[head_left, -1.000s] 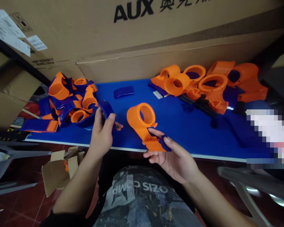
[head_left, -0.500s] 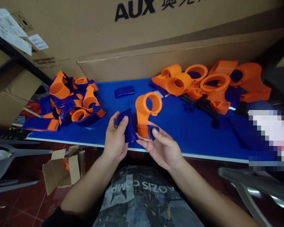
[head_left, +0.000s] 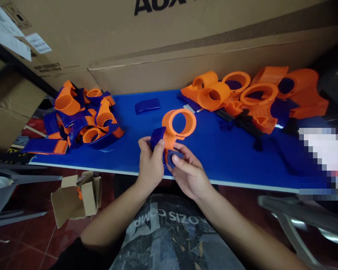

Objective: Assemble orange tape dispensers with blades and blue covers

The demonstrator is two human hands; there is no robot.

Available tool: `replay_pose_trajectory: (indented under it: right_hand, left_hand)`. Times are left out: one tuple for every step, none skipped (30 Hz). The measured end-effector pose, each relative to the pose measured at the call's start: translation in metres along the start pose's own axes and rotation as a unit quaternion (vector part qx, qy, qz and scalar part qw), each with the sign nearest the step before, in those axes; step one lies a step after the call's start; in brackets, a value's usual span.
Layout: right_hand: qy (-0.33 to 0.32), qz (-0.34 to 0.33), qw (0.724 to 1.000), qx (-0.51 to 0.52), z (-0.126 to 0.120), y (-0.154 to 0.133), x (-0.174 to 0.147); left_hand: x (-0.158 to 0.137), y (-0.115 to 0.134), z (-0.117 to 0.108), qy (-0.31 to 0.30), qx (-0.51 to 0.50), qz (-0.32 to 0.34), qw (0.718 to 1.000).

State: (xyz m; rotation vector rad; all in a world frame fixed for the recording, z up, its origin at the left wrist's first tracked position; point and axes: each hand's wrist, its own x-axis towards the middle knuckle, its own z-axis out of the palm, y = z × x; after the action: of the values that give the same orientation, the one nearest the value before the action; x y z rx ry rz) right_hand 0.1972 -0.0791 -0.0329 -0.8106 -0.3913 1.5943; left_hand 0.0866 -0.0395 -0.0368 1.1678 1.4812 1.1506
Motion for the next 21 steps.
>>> replay_pose_trajectory:
  right_hand:
    - [0.0, -0.002, 1.0, -0.002, 0.0, 0.0, -0.001]
    - [-0.001, -0.006, 1.0, -0.006, 0.0, 0.0, -0.001]
    - [0.0, -0.011, 1.0, -0.009, -0.001, 0.0, -0.001]
    - [0.001, -0.016, 1.0, -0.012, -0.002, 0.0, -0.002]
    - [0.003, -0.021, 1.0, -0.013, -0.003, 0.0, -0.002]
    - [0.003, -0.023, 1.0, -0.014, -0.004, 0.0, -0.002]
    - [0.002, -0.022, 1.0, -0.015, -0.005, 0.001, -0.002]
    - [-0.001, -0.022, 1.0, -0.018, -0.007, 0.001, -0.001]
    - [-0.004, -0.022, 1.0, -0.021, -0.008, 0.002, -0.001]
    - [-0.007, -0.024, 0.999, -0.024, -0.009, 0.003, 0.0]
    - [-0.01, -0.025, 0.999, -0.025, -0.011, 0.003, 0.001]
    - [-0.014, -0.024, 0.999, -0.023, -0.011, 0.003, 0.001]
    - [-0.018, -0.022, 0.999, -0.02, -0.012, 0.003, 0.002]
    - [-0.023, -0.019, 0.999, -0.016, -0.012, 0.004, 0.003]
    - [-0.027, -0.016, 0.999, -0.014, -0.012, 0.004, 0.003]
    - [-0.03, -0.015, 0.999, -0.013, -0.012, 0.004, 0.004]
    - [-0.032, -0.015, 0.999, -0.015, -0.012, 0.004, 0.004]
    - [-0.033, -0.016, 0.999, -0.017, -0.012, 0.004, 0.004]
    - [-0.033, -0.02, 0.999, -0.021, -0.011, 0.005, 0.004]
    - [-0.032, -0.024, 0.999, -0.026, -0.011, 0.005, 0.005]
    - [-0.031, -0.029, 0.999, -0.034, -0.01, 0.006, 0.004]
  left_hand:
    - [-0.002, 0.0, -0.002, -0.017, 0.027, 0.016, 0.999]
    - [-0.005, -0.001, -0.004, -0.037, 0.046, 0.03, 0.998]
    - [-0.009, -0.002, -0.007, -0.056, 0.059, 0.042, 0.996]
    - [-0.014, -0.004, -0.01, -0.072, 0.07, 0.054, 0.993]
    - [-0.019, -0.006, -0.014, -0.085, 0.082, 0.065, 0.991]
    - [-0.024, -0.009, -0.017, -0.094, 0.096, 0.074, 0.988]
    - [-0.029, -0.012, -0.021, -0.101, 0.111, 0.081, 0.985]
    - [-0.034, -0.014, -0.024, -0.107, 0.125, 0.087, 0.983]
    - [-0.038, -0.016, -0.027, -0.11, 0.135, 0.093, 0.98]
    - [-0.04, -0.018, -0.029, -0.109, 0.138, 0.099, 0.979]
    - [-0.042, -0.019, -0.031, -0.104, 0.135, 0.106, 0.98]
    - [-0.043, -0.019, -0.033, -0.095, 0.124, 0.108, 0.982]
    - [-0.042, -0.018, -0.034, -0.084, 0.107, 0.107, 0.985]
    - [-0.04, -0.017, -0.035, -0.07, 0.088, 0.102, 0.988]
    - [-0.037, -0.016, -0.035, -0.056, 0.07, 0.095, 0.991]
    - [-0.033, -0.014, -0.036, -0.041, 0.055, 0.09, 0.994]
    - [-0.029, -0.012, -0.036, -0.029, 0.045, 0.087, 0.995]
    - [-0.025, -0.01, -0.036, -0.02, 0.04, 0.088, 0.995]
    - [-0.022, -0.008, -0.036, -0.017, 0.039, 0.093, 0.995]
    - [-0.018, -0.006, -0.036, -0.019, 0.04, 0.099, 0.994]
    - [-0.015, -0.004, -0.035, -0.025, 0.041, 0.106, 0.993]
